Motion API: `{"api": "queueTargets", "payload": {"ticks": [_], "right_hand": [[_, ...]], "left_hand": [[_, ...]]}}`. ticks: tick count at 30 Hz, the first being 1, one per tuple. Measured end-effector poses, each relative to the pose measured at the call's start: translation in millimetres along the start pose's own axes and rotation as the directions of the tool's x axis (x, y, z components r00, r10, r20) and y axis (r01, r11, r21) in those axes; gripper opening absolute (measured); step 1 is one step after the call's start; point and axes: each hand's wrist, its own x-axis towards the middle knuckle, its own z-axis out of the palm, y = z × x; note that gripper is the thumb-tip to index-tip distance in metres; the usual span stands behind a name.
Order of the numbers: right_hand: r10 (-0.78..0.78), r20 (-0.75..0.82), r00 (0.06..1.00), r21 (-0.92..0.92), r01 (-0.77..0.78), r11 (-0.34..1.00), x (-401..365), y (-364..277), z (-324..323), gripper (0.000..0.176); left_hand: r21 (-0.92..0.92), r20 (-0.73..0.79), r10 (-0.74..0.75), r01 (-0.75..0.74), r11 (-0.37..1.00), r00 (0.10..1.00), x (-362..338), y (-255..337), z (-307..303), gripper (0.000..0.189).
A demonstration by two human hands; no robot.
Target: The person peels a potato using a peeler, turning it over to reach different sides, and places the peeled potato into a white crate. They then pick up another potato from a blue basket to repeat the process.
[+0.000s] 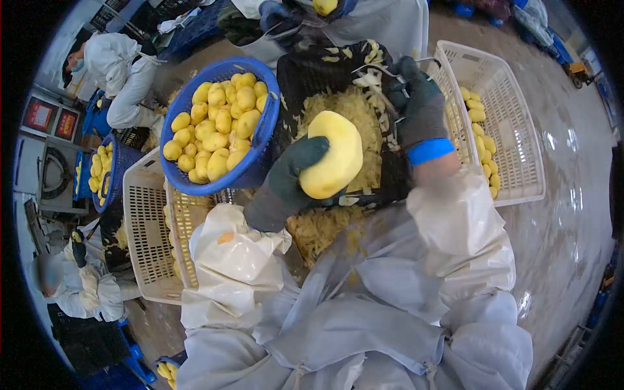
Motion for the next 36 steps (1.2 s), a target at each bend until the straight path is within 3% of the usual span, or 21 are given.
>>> {"api": "queueTargets", "payload": {"ticks": [1,2,3,4,6,8,11,13,14,15,16,17,19,20,21,22,24,25,27,31,36], "right_hand": [[0.576,0.08,0.814,0.481,-0.538,0.693,9,-8,-5,0.023],[0.831,0.418,0.367,0.701,-0.712,-0.039,13,-15,-9,0.021],[0.798,0.421,0.431,0.6,-0.792,0.111,9,-20,-14,0.019],[0.798,0.424,0.428,0.599,-0.794,0.108,2,-25,-12,0.019],[0.785,0.391,0.481,0.474,-0.836,0.277,-7,-39,-3,0.02],[0.765,0.427,0.483,0.399,-0.859,0.32,-42,-12,18,0.02],[0.364,0.579,0.729,0.523,-0.675,0.52,-81,-7,34,0.026],[0.049,0.613,0.788,0.624,-0.522,0.581,-87,-17,36,0.031],[0.052,0.614,0.788,0.623,-0.523,0.581,-86,-18,34,0.031],[0.333,0.713,0.617,0.607,-0.781,0.147,-68,-31,25,0.031],[0.477,0.817,0.324,0.515,-0.783,-0.349,-58,-39,21,0.03],[0.547,0.663,0.51,0.561,-0.823,0.088,-54,-34,27,0.023],[0.63,0.57,0.527,0.545,-0.817,0.19,-34,-30,22,0.021],[0.697,0.466,0.545,0.514,-0.808,0.289,-23,-32,17,0.02],[0.749,0.429,0.505,0.61,-0.773,0.172,-17,-39,18,0.021],[0.748,0.431,0.504,0.607,-0.776,0.173,-16,-38,17,0.021],[0.692,0.385,0.61,0.519,-0.763,0.384,-13,-37,16,0.022],[0.692,0.386,0.61,0.52,-0.764,0.383,-13,-39,15,0.022],[0.631,0.325,0.705,0.502,-0.694,0.516,-15,-43,14,0.022],[0.596,0.341,0.727,0.517,-0.674,0.527,-17,-53,14,0.022],[0.553,0.397,0.733,0.441,-0.681,0.585,-13,-68,8,0.024]], "left_hand": [[0.123,-0.087,0.17,-0.159,0.98,0.982,2,-1,6,0.047],[0.252,-0.154,0.343,-0.299,0.92,0.927,3,-2,9,0.044],[0.346,-0.108,0.368,-0.312,0.885,0.924,2,5,8,0.052],[0.346,-0.111,0.367,-0.31,0.886,0.924,5,6,8,0.052],[0.715,-0.017,0.695,-0.477,0.511,0.719,10,5,11,0.063],[0.791,0.054,0.714,-0.466,0.396,0.698,11,9,16,0.072],[0.867,0.24,0.791,-0.491,0.086,0.563,15,2,19,0.078],[0.898,0.304,0.767,-0.438,-0.033,0.565,15,0,20,0.078],[0.911,0.364,0.738,-0.381,-0.157,0.568,15,-1,20,0.079],[0.909,0.37,0.733,-0.385,-0.159,0.571,17,-2,18,0.08],[0.909,0.37,0.732,-0.386,-0.159,0.572,18,-2,17,0.08],[0.915,0.368,0.735,-0.363,-0.176,0.569,18,-3,17,0.078],[0.921,0.362,0.742,-0.34,-0.191,0.564,16,-5,18,0.076],[0.912,0.252,0.728,-0.408,0.041,0.637,13,-8,19,0.075],[0.853,0.153,0.684,-0.445,0.273,0.713,11,-10,20,0.073],[0.852,0.15,0.685,-0.445,0.277,0.713,12,-12,16,0.073],[0.599,-0.056,0.454,-0.334,0.728,0.889,16,-15,6,0.067],[0.599,-0.057,0.453,-0.332,0.728,0.89,15,-12,4,0.067],[0.121,0.025,0.214,-0.216,0.969,0.976,12,-6,2,0.062],[0.062,-0.037,0.128,-0.125,0.99,0.991,14,-10,-8,0.061],[-0.006,0.042,-0.074,0.075,0.997,0.996,9,-10,-10,0.059]]}}
